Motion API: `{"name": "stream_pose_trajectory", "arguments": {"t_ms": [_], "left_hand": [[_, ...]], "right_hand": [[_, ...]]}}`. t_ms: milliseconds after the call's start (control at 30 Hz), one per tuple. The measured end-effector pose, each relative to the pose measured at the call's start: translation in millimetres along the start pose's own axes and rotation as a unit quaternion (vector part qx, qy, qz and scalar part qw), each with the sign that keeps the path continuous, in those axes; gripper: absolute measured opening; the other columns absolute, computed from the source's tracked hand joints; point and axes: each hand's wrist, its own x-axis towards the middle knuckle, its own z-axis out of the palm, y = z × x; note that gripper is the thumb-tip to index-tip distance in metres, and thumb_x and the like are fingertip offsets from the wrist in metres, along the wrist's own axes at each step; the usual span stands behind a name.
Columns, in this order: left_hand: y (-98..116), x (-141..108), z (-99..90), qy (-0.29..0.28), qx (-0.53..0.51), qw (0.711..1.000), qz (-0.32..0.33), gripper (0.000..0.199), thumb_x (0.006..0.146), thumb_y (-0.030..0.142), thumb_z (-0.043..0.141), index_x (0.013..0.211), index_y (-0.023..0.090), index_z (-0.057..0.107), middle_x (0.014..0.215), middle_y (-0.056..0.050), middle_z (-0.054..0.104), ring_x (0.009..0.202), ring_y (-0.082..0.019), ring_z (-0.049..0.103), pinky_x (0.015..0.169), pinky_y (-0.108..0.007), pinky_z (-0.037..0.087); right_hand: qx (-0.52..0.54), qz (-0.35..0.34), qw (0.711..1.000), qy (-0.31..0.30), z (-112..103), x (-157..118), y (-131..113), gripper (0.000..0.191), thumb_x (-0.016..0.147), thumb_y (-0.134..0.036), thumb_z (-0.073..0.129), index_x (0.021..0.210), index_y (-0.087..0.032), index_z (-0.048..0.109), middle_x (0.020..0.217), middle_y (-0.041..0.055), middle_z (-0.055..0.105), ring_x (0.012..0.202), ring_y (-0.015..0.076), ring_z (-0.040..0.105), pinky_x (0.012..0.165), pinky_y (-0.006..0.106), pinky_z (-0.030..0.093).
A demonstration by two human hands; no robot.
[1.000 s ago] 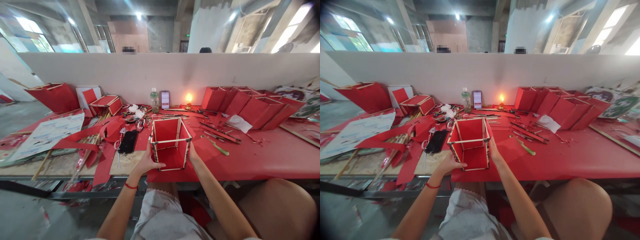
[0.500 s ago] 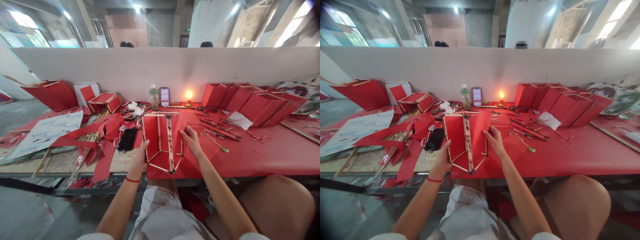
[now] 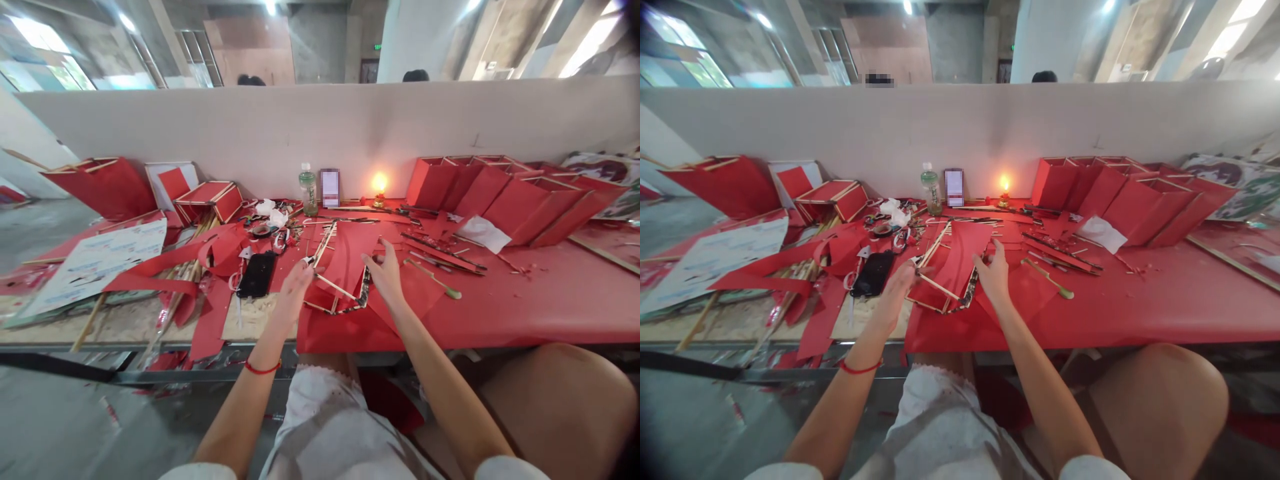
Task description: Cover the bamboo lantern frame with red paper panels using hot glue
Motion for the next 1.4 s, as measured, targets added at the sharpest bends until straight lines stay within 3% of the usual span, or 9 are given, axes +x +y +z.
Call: {"name": "stream_pose_trajectory", "arguments": {"t_ms": [67, 200, 300, 467, 633, 867, 1167, 1267, 1400], "left_hand": [[4, -4, 7.7, -0.023, 0.021, 1.000, 0.006, 0.046, 0.069, 0.051, 0.081, 0.101, 0.020, 0.070, 0.098, -0.008, 0.077, 0.109, -0.029, 0.069, 0.098, -0.038, 0.050], [4, 2, 9.9, -0.022, -0.011, 1.000, -0.010, 0.026, 0.068, 0.039, 0.081, 0.082, 0.019, 0.071, 0.071, -0.001, 0.069, 0.070, -0.018, 0.066, 0.069, -0.028, 0.052], [0, 12, 2.3, 0.014, -0.043, 0.999, -0.018, 0.019, 0.066, 0.033, 0.077, 0.074, 0.018, 0.070, 0.060, 0.002, 0.062, 0.056, -0.013, 0.057, 0.055, -0.025, 0.045], [-2, 30, -14.1, 0.038, -0.087, 0.994, -0.049, 0.014, 0.061, 0.031, 0.070, 0.064, 0.018, 0.065, 0.059, 0.002, 0.061, 0.052, -0.010, 0.050, 0.047, -0.023, 0.037], [0, 45, -15.8, -0.009, -0.092, 0.991, -0.097, 0.016, 0.058, 0.028, 0.077, 0.065, 0.016, 0.069, 0.066, 0.000, 0.065, 0.058, -0.009, 0.054, 0.051, -0.020, 0.042], [4, 59, -7.3, -0.074, -0.075, 0.985, -0.135, 0.018, 0.057, 0.027, 0.079, 0.061, 0.015, 0.067, 0.053, 0.004, 0.053, 0.047, -0.006, 0.045, 0.044, -0.017, 0.035], [5, 67, -9.8, -0.086, -0.086, 0.982, -0.142, 0.018, 0.063, 0.026, 0.077, 0.060, 0.016, 0.062, 0.051, 0.004, 0.051, 0.045, -0.006, 0.044, 0.044, -0.018, 0.036], [5, 73, -12.9, -0.095, -0.093, 0.981, -0.144, 0.021, 0.066, 0.027, 0.078, 0.061, 0.015, 0.061, 0.050, 0.005, 0.049, 0.044, -0.005, 0.043, 0.043, -0.018, 0.034], [1, 75, -18.2, -0.096, -0.098, 0.981, -0.140, 0.030, 0.068, 0.033, 0.080, 0.060, 0.016, 0.057, 0.049, 0.006, 0.046, 0.042, -0.005, 0.039, 0.041, -0.018, 0.031]], "right_hand": [[-0.005, -0.016, 1.000, 0.004, 1, 1, -3, 0.059, 0.068, -0.041, 0.069, 0.122, -0.022, 0.058, 0.062, -0.0082, 0.058, 0.054, 0.0128, 0.048, 0.058, 0.025, 0.037], [0.012, -0.036, 0.999, 0.027, -4, 8, -13, 0.025, 0.064, -0.037, 0.072, 0.081, -0.020, 0.066, 0.049, -0.0099, 0.039, 0.052, 0.0100, 0.035, 0.056, 0.025, 0.032], [0.056, -0.042, 0.996, 0.048, -12, 15, -26, 0.022, 0.066, -0.039, 0.071, 0.067, -0.020, 0.060, 0.051, -0.0079, 0.039, 0.053, 0.0095, 0.036, 0.056, 0.025, 0.033], [0.151, -0.022, 0.985, 0.077, -38, 17, -54, 0.026, 0.070, -0.044, 0.067, 0.075, -0.021, 0.055, 0.062, -0.0053, 0.053, 0.058, 0.0108, 0.051, 0.054, 0.023, 0.043], [0.314, 0.051, 0.946, 0.058, -47, 2, -71, 0.039, 0.054, -0.035, 0.078, 0.074, -0.021, 0.048, 0.063, -0.0071, 0.057, 0.047, 0.0038, 0.043, 0.040, 0.016, 0.034], [0.284, 0.007, 0.952, 0.113, -37, -12, -70, 0.054, 0.054, -0.031, 0.085, 0.083, -0.024, 0.040, 0.060, -0.0124, 0.052, 0.041, 0.0038, 0.046, 0.035, 0.014, 0.034], [0.213, -0.019, 0.975, 0.064, -25, -21, -63, 0.046, 0.063, -0.034, 0.079, 0.096, -0.023, 0.048, 0.071, -0.0060, 0.062, 0.049, 0.0096, 0.057, 0.040, 0.019, 0.039], [0.178, -0.047, 0.981, 0.055, -24, -11, -58, 0.044, 0.065, -0.034, 0.078, 0.099, -0.022, 0.053, 0.075, -0.0031, 0.065, 0.058, 0.0117, 0.060, 0.046, 0.020, 0.041], [0.107, -0.118, 0.980, 0.119, -27, 24, -48, 0.030, 0.066, -0.037, 0.074, 0.082, -0.018, 0.058, 0.075, -0.0020, 0.064, 0.068, 0.0114, 0.058, 0.063, 0.024, 0.047]]}}
